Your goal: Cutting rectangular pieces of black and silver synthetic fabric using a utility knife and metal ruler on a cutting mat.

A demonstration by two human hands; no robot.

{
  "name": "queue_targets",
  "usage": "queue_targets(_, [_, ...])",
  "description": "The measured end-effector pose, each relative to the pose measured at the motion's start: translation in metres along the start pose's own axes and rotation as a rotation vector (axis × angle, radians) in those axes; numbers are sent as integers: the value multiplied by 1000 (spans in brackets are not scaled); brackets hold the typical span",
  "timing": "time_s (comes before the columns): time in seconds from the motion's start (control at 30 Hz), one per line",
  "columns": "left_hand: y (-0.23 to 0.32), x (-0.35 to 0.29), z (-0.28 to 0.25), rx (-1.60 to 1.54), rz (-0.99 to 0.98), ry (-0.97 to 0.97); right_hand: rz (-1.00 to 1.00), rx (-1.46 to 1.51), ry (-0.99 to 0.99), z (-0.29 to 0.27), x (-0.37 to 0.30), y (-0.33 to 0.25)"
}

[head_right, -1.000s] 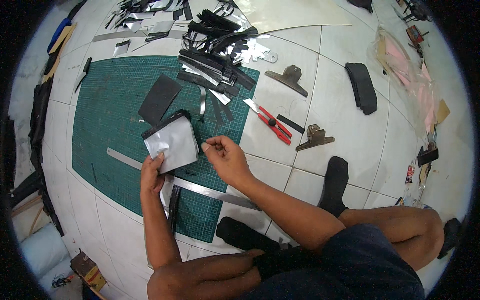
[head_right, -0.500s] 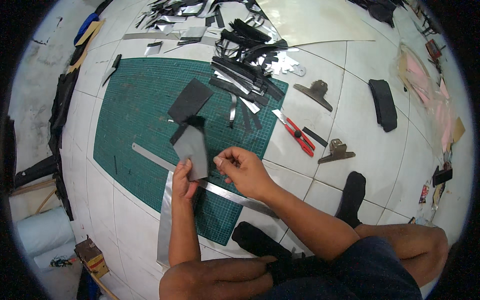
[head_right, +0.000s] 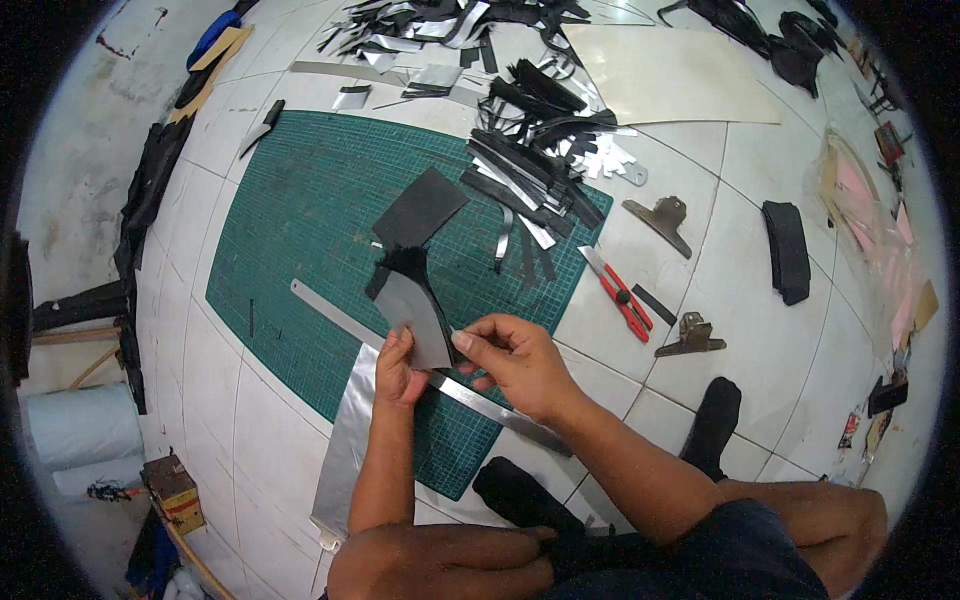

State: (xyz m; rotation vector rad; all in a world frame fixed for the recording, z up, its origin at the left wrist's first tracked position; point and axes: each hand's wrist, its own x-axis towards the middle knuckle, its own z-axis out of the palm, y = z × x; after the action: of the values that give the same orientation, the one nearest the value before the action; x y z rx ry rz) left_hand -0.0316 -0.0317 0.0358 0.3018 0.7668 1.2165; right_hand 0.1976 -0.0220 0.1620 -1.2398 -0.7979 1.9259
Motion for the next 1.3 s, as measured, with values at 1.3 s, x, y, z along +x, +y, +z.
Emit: queue_targets(1.3, [-22, -7, -2, -294, 36, -37, -824, -1055, 312, 10, -3, -3])
